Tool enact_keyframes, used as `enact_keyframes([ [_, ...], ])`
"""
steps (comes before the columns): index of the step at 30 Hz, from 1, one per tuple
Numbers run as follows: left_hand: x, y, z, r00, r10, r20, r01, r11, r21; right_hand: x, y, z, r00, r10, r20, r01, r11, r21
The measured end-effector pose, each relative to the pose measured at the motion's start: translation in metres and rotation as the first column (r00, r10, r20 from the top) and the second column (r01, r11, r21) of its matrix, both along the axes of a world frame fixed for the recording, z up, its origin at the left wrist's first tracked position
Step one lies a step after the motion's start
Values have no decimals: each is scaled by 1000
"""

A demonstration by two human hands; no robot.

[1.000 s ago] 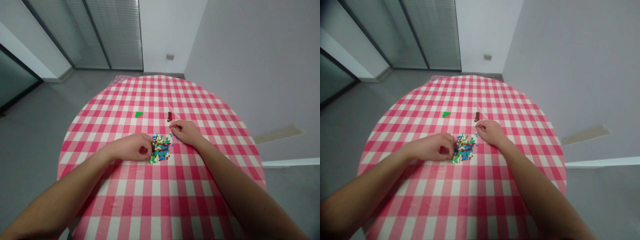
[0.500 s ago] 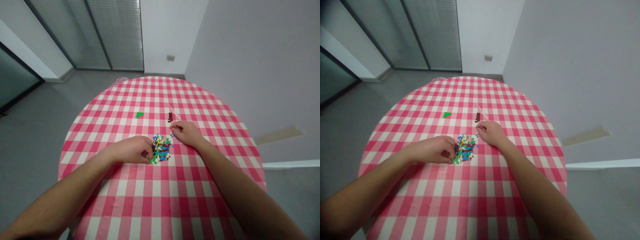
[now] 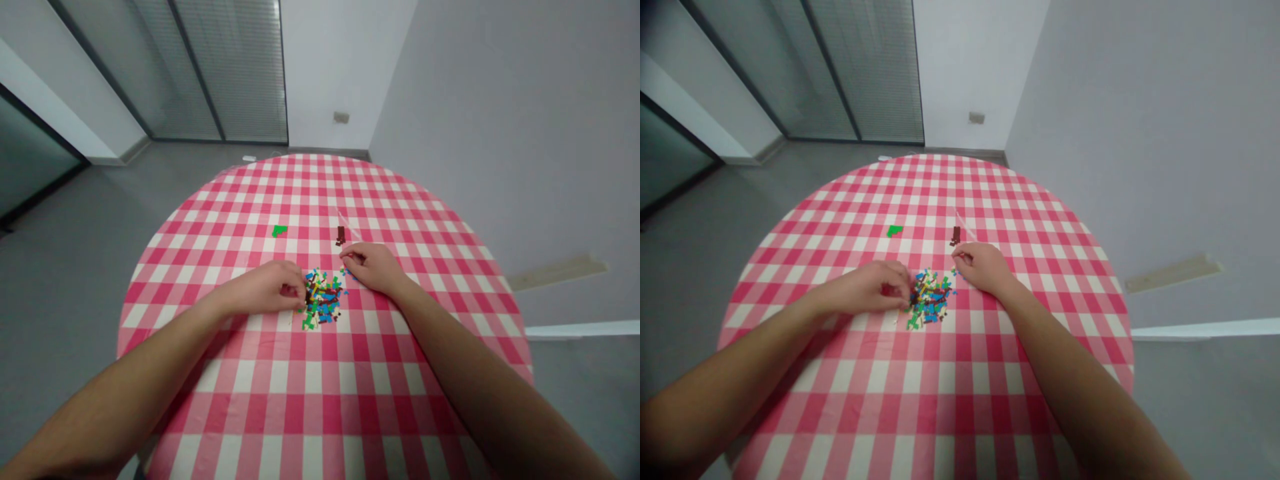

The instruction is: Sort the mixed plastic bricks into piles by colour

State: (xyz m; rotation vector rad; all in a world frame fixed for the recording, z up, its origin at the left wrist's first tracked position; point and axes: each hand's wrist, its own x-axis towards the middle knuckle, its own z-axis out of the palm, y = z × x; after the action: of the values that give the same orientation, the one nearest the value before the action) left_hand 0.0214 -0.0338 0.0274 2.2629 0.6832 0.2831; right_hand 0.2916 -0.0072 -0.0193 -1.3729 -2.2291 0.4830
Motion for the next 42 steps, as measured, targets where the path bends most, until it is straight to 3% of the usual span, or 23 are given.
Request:
enact_keyframes([
  [2,-9,11,-7,986,168,22,-169,982,88,0,0,0,1000,4,1,-4,1000,0],
  [5,-21,30,-21,896,439,61,-440,862,251,0,1,0,1000,8,8,-8,1000,-7],
  [7,-26,39,-28,830,553,73,-544,776,320,0,1,1,1000,9,12,-9,1000,-11],
  [9,-27,45,-32,797,602,46,-577,737,352,0,1,1,1000,8,9,-8,1000,-12],
  [19,-28,44,-36,789,614,21,-563,710,422,0,1,1,1000,13,11,-13,1000,-5],
  [26,-30,39,-37,838,546,13,-480,725,494,0,1,1,1000,5,11,-5,1000,2],
  [42,-25,39,-38,815,566,-119,-425,725,542,-1,1,1,1000,1,21,-1,1000,-10],
])
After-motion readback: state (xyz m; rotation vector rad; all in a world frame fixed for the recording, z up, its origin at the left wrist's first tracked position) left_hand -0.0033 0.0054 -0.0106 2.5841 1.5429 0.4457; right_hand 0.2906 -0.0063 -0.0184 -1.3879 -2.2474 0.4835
